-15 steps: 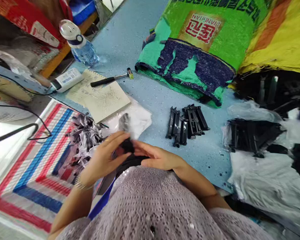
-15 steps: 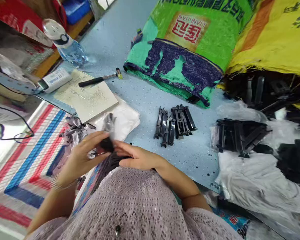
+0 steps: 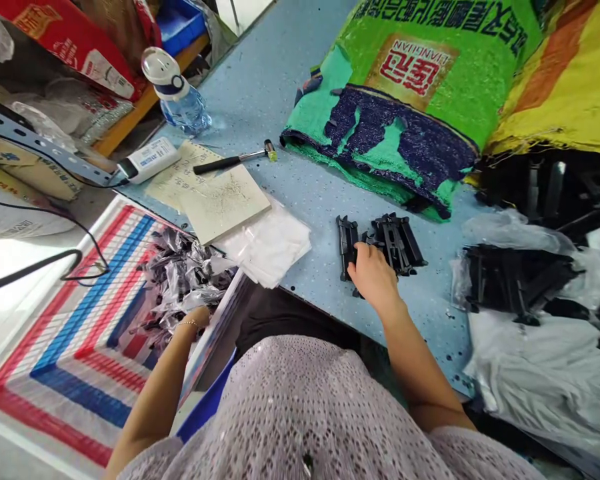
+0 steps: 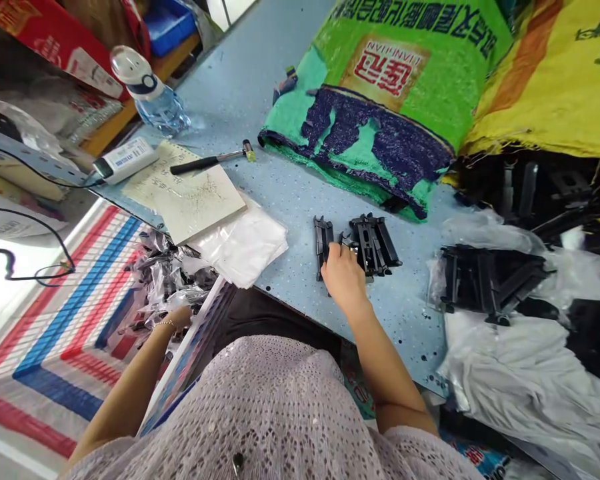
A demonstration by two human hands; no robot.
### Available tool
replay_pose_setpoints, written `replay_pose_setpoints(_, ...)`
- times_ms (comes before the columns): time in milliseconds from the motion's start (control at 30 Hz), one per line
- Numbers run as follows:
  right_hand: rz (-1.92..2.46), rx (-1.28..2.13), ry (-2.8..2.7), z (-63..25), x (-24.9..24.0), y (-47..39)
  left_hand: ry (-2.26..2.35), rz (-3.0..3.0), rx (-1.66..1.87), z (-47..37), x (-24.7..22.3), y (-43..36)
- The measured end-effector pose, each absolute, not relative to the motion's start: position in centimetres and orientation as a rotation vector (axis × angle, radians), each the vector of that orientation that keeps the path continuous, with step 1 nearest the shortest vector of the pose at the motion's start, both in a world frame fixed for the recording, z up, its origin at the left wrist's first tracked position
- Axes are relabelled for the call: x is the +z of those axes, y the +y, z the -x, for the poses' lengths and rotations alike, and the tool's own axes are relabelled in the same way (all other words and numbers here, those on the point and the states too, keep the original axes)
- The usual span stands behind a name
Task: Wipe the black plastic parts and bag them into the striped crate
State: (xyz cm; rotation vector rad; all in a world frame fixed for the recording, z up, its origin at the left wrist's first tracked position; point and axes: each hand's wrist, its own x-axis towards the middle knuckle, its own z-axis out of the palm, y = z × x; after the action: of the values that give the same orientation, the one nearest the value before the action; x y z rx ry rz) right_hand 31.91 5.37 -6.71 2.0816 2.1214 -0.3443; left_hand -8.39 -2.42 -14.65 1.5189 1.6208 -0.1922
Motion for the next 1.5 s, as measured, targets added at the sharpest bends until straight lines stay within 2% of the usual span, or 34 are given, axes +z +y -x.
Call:
replay_pose_setpoints(133, -2.117, -0.473, 2.085, -31.9, -7.3, 5.8, 1.474, -1.6, -0.056, 4.7, -11.0, 0.9)
replay_pose_setpoints(267, -2.253, -0.709, 2.135, -32.8, -8.4, 6.3, 1.53, -1.895, 0.545, -3.2, -9.1, 5.5)
replay_pose_setpoints(333, -2.356, -1.084, 2.187, -33.3, -9.0, 6.2, 1.63, -2.005, 0.659, -6.0, -9.5, 7.3)
replay_pose_setpoints(467, -2.377, -2.331, 1.949, -32.5, -9.0, 6.1, 1.655, -1.769, 0.715, -6.1, -10.6, 9.4)
replay_pose_setpoints(567, -2.017, -3.049, 1.543, -29.4, -8.5, 6.8, 1.587, -1.541, 0.674, -4.4, -10.4, 9.7)
replay_pose_setpoints(633, -1.699, -3.253, 1.33, -26.7, -8.6, 7.6, 1.557, -1.483, 0.653, -3.8, -9.8, 9.6)
replay_pose_setpoints(700, -1.633, -3.263, 1.193, -24.6, -9.2, 8.2, 1.544, -1.587, 0.681, -3.4, -9.2, 9.3)
replay_pose_setpoints(833, -1.917, -3.272, 1.146, -24.1, -10.3, 7.5, 1.557, -2.097, 0.568, -2.7, -8.3, 8.9)
replay_pose_setpoints(900, -1.679, -3.359, 1.143, -25.5, -10.1, 6.3, 1.564, -2.179, 0.541, -2.4, -8.3, 9.0)
replay_pose_setpoints(1000, -1.199, -3.309, 1.005, -27.2, -9.9, 4.8, 1.518, -2.133, 0.684, -2.1, -8.5, 9.2)
replay_pose_setpoints(1167, -1.079, -3.311, 0.601, -26.4, -11.1, 4.7, 1.418, -2.135, 0.867, -1.5, -7.7, 7.5)
replay_pose_setpoints(1267, -1.254, -3.334, 0.609, -25.1, -11.9, 5.3, 1.345, -2.166, 0.904, -1.7, -7.1, 5.3)
replay_pose_setpoints(1367, -1.766, -3.22, 0.953, -24.2, -11.6, 5.2, 1.167, -2.196, 0.842, -3.3, -7.4, 3.4)
replay_pose_setpoints(1433, -2.115, -2.87, 1.466, -23.8, -10.7, 4.7, 1.035, -2.236, 0.776, -5.0, -7.9, 2.7)
replay_pose_setpoints(1500, -2.242, -2.424, 1.96, -23.6, -9.5, 3.8, 1.003, -2.288, 0.715, -6.1, -7.6, 2.1)
